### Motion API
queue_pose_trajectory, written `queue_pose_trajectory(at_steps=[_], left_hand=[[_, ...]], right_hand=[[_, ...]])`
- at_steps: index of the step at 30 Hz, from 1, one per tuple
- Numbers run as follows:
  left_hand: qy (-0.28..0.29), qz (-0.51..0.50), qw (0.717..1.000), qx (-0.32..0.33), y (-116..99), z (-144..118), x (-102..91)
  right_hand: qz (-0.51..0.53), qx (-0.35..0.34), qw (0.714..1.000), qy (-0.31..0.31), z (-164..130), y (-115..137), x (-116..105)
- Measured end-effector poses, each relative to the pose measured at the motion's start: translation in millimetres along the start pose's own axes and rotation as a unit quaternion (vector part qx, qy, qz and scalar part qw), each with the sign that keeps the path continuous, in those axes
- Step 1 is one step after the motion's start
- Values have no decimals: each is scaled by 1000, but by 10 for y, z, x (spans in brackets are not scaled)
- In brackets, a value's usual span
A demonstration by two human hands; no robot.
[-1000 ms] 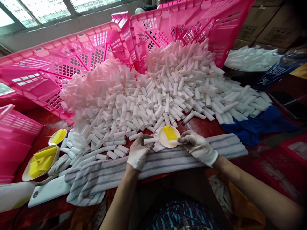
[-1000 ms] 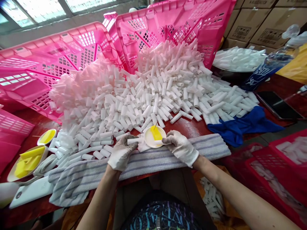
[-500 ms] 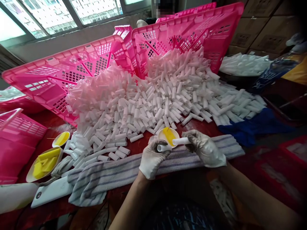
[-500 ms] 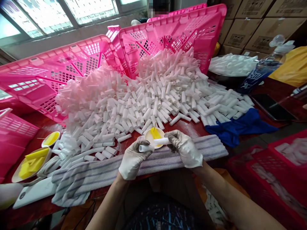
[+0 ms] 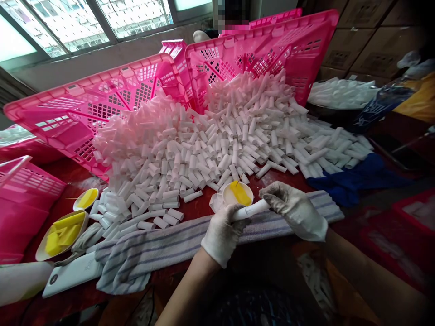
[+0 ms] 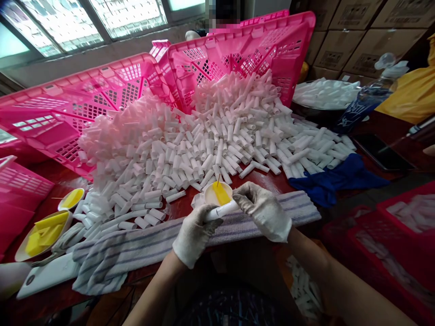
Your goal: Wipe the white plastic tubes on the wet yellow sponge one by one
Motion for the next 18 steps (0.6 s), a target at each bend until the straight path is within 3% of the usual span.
queue_pose_trajectory(at_steps=[4,6,10,11,13,15,18], left_hand=[[75,41,996,3,-87,-26,-34],[71,48,996,-34,-70,-14,-22],[113,-18,972,-206,39,-45,189],[122,-28,965,-230,44,-72,264],[88,-22,968,-233,18,-131,388],[41,-4,980,-194,-48,-200,491],[53,14,993,-106,-142,-250,566]], right_hand=[[-56,-35,998,14,2,-67,-37],[-118,-122,985,38,-60,-55,-13],[-237,-333,908,94,-283,20,137],[-252,-374,890,75,-337,44,159],[-270,-420,866,-6,-427,83,144],[-263,-394,878,-60,-490,70,49],[-249,-244,937,-13,-528,-75,-258]])
Point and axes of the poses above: each hand's wrist, its own z-axis towards the middle knuckle, its own x-axis out of the palm, y = z × x, the point moved 4 cm from there along z, towards the middle knuckle, and after that the axes turned 9 degrees about -y, right-handed, at the moved point
